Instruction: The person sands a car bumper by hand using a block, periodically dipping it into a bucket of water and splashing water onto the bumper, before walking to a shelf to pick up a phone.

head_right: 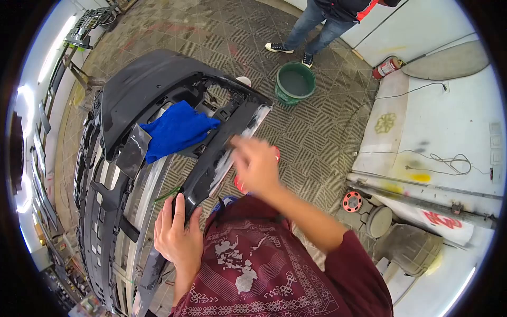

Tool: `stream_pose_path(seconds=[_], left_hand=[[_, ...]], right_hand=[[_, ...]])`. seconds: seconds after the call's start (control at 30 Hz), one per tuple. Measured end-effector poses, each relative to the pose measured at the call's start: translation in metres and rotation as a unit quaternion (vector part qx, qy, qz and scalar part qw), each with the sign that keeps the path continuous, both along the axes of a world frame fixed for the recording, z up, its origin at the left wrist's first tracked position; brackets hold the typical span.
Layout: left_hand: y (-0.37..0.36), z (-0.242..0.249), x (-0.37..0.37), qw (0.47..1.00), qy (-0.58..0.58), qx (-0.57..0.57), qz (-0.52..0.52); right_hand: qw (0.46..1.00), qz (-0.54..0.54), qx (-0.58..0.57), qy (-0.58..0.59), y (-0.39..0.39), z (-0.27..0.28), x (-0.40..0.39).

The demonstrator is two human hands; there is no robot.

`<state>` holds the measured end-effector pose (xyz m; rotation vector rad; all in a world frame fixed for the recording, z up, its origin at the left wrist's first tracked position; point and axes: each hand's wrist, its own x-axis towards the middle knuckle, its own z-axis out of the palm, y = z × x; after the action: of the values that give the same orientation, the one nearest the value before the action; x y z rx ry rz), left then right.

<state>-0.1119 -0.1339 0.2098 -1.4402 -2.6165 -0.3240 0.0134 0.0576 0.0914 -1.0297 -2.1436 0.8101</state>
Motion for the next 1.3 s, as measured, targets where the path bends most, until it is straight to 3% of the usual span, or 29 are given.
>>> stream_pose_path(seconds=[0.1, 0.13, 0.23, 0.33, 0.43, 0.5, 0.6, 0.63, 0.67, 0.73, 0.8, 0.9, 0.93, 1.0, 1.03, 1.1, 1.13, 1.17, 1.23, 1.3], left_hand=[[-0.002, -0.002, 0.001, 1.0, 0.014, 0.008, -0.001], [-0.001, 0.001, 0.001, 1.0, 0.008, 0.005, 0.001], [0.0, 0.0, -0.001, 1.0, 0.003, 0.006, 0.003], [0.0, -0.001, -0.002, 1.0, -0.002, -0.001, -0.006], [0.0, -0.003, 0.003, 1.0, 0.012, 0.009, -0.003], [0.002, -0.002, 0.001, 0.999, 0.031, 0.016, -0.006], [0.002, -0.002, 0.001, 1.0, 0.021, -0.004, 0.004], [0.003, -0.002, 0.0, 1.0, 0.01, -0.002, 0.007], [0.002, -0.002, 0.0, 1.0, -0.002, -0.001, 0.007], [0.001, -0.003, 0.0, 1.0, 0.004, -0.005, 0.002], [0.0, -0.005, 0.003, 1.0, 0.013, 0.0, 0.004], [0.005, -0.001, 0.002, 1.0, 0.02, 0.009, 0.009], [0.007, 0.002, 0.004, 1.0, 0.01, 0.003, 0.018], [0.006, 0.003, 0.003, 1.0, -0.01, -0.004, 0.022], [0.006, 0.002, 0.002, 1.0, -0.01, -0.01, 0.02], [0.006, 0.002, 0.004, 1.0, -0.008, -0.003, 0.021], [0.004, 0.002, 0.005, 1.0, -0.008, -0.002, 0.022], [0.004, 0.002, 0.006, 1.0, -0.004, 0.001, 0.022], [0.006, 0.0, 0.004, 1.0, 0.003, 0.008, 0.021], [0.002, -0.002, 0.001, 1.0, 0.009, -0.003, 0.017]], right_hand=[[0.994, -0.102, -0.044, -0.013, 0.051, -0.034, -0.006], [0.996, -0.079, -0.03, -0.026, 0.032, -0.034, -0.001], [0.998, 0.049, -0.003, 0.026, -0.061, 0.06, -0.001], [0.999, 0.028, -0.017, -0.004, -0.016, 0.016, 0.007], [0.991, -0.124, -0.04, -0.036, 0.08, -0.072, 0.009], [0.989, -0.139, -0.02, -0.047, 0.064, -0.073, 0.006], [0.999, 0.017, -0.028, 0.012, -0.04, 0.033, 0.005], [0.996, 0.059, -0.04, 0.057, -0.06, 0.053, 0.006], [0.997, 0.063, 0.021, 0.038, -0.046, 0.052, 0.008], [0.999, 0.03, -0.031, 0.015, 0.013, 0.001, 0.008], [0.996, -0.088, 0.014, 0.006, 0.068, -0.065, 0.003], [0.996, -0.083, 0.014, 0.003, 0.019, -0.022, -0.007], [0.999, 0.004, -0.038, 0.012, -0.014, 0.017, -0.004], [0.995, 0.071, 0.0, 0.063, -0.048, 0.049, -0.002], [0.994, 0.084, 0.011, 0.071, -0.046, 0.05, 0.001], [0.998, 0.029, -0.048, -0.03, 0.013, 0.012, 0.002], [0.999, -0.022, -0.031, -0.025, 0.043, -0.024, 0.0], [0.997, -0.075, -0.012, -0.019, 0.062, -0.023, -0.006], [0.997, -0.067, -0.012, -0.044, 0.03, -0.013, -0.006], [0.999, 0.029, 0.008, 0.03, -0.034, 0.035, -0.006]])
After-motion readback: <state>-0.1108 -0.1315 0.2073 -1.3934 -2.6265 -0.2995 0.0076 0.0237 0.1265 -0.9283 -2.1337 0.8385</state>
